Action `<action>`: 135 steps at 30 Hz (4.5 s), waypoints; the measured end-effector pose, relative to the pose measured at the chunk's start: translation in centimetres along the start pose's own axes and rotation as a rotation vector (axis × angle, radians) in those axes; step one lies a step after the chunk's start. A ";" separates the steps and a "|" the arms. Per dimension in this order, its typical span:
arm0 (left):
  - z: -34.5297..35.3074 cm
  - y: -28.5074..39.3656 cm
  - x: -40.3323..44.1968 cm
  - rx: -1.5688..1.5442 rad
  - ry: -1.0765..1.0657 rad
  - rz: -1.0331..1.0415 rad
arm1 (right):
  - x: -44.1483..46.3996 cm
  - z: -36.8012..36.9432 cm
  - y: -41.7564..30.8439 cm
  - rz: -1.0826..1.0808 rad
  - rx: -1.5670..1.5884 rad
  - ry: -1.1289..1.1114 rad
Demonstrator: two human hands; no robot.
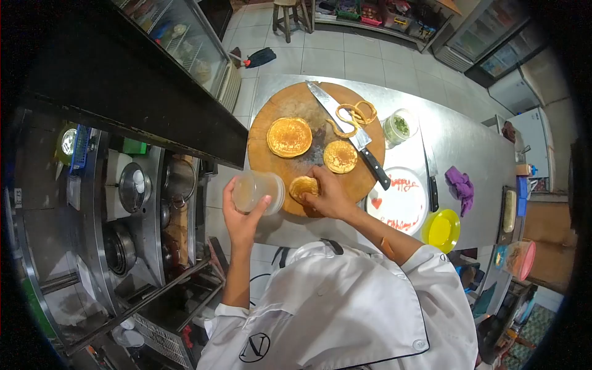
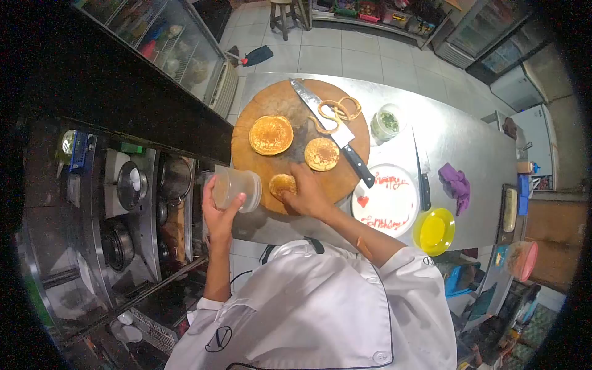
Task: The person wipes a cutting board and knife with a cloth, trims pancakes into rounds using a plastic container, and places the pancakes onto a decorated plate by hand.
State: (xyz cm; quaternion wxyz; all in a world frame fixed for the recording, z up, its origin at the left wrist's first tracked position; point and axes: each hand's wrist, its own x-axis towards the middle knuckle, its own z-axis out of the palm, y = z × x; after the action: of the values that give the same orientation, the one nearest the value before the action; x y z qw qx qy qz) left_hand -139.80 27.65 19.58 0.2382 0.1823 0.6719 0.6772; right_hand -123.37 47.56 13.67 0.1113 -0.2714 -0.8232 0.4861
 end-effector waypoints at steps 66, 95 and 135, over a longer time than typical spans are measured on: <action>2.9 -3.7 -0.2 0.427 -0.110 0.030 | -5.5 -9.7 -8.2 -0.151 -0.089 0.062; 2.5 -6.2 -3.7 0.213 -0.072 0.047 | -0.4 -3.2 -8.7 -0.308 -0.323 -0.207; 3.3 -4.7 -3.3 0.565 -0.178 0.136 | 0.8 -7.7 -8.7 -0.653 -0.524 -0.248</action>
State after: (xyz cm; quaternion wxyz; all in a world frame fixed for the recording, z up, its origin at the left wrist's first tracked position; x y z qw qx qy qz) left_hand -134.87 28.48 15.26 0.1901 0.3445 0.7965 0.4590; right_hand -123.53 50.46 24.95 0.0869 0.0446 -0.9686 0.2288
